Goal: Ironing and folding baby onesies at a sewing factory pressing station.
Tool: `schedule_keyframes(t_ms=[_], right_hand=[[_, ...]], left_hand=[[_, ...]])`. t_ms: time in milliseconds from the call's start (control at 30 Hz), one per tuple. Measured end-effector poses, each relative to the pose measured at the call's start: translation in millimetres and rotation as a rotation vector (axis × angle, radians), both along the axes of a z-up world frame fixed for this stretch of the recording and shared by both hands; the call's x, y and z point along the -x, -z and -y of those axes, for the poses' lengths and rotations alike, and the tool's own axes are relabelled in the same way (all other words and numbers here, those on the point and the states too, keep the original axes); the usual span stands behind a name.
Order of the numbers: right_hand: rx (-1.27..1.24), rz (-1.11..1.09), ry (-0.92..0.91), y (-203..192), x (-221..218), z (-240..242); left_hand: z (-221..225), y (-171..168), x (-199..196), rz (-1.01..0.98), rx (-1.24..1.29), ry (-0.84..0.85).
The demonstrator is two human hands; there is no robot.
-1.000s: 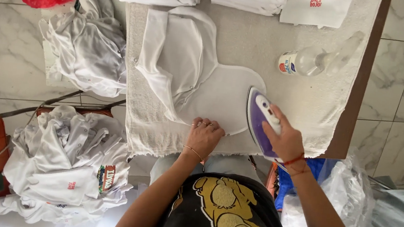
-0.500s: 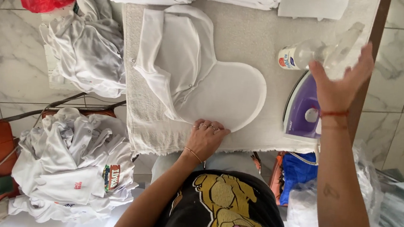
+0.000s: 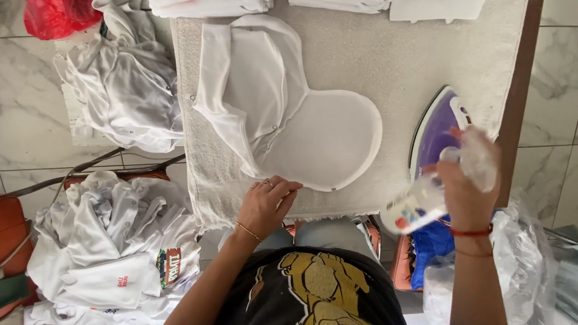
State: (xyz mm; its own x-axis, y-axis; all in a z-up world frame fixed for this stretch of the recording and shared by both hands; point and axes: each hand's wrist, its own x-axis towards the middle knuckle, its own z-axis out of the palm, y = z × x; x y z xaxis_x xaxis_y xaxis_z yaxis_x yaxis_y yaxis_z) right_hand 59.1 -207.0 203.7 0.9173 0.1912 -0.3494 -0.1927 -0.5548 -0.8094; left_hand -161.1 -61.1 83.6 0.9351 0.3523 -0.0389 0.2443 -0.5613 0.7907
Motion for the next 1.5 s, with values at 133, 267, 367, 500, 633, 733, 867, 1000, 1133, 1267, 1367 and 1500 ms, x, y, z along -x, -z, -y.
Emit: schedule_keyframes(t_ms=[133,267,367,500,633,733,867,1000,1133,1267,1367,1500], right_hand=[[0.212,-0.082,-0.229,47.6,37.0,35.4],[0.624,-0.224,-0.216,84.2,50.0,56.7],[0.611,-0.328,-0.221,79.7,54.6,48.0],[0.763,-0.397,-0.203,88.6,55.7,49.0],[0.863,-0.411,-0.231,92.3,55.2,48.6],[0.801,-0.393,-0.242,67.1,42.2,28.1],[0.707,-0.385,-0.138,73.4,21.9,25.3],[0.325,0.043,-0.133,60.7,-24.2,1.0],[-0.105,0.619,-0.116,66.3,-71.3,-24.6],[-0.085,0.736,-0.136,90.8,-103.2,-20.9],[0.266,0.714,-0.199,84.3,-90.7,14.0],[0.496,0.446,-0.093,111.4,-49.7,71.3]], left_hand=[[-5.4,11.7,10.5,-0.041,0.045,0.007],[-7.7,11.2,7.6,-0.008,-0.007,0.029],[-6.5,8.7,8.9,0.004,-0.048,0.039],[-4.6,0.4,6.5,-0.001,-0.035,0.068],[-4.7,-2.7,8.9,-0.010,0.001,0.071],[-2.7,-1.3,8.8,-0.014,0.012,0.070],[-3.7,-0.5,8.2,-0.028,0.006,0.061],[-3.4,2.2,6.1,-0.058,0.023,0.051],[0.1,0.0,3.0,-0.054,-0.019,0.058],[6.7,6.2,-2.3,-0.107,-0.069,0.085],[10.7,4.3,-4.4,-0.102,-0.040,0.108],[1.3,0.3,-4.9,-0.050,-0.035,0.055]])
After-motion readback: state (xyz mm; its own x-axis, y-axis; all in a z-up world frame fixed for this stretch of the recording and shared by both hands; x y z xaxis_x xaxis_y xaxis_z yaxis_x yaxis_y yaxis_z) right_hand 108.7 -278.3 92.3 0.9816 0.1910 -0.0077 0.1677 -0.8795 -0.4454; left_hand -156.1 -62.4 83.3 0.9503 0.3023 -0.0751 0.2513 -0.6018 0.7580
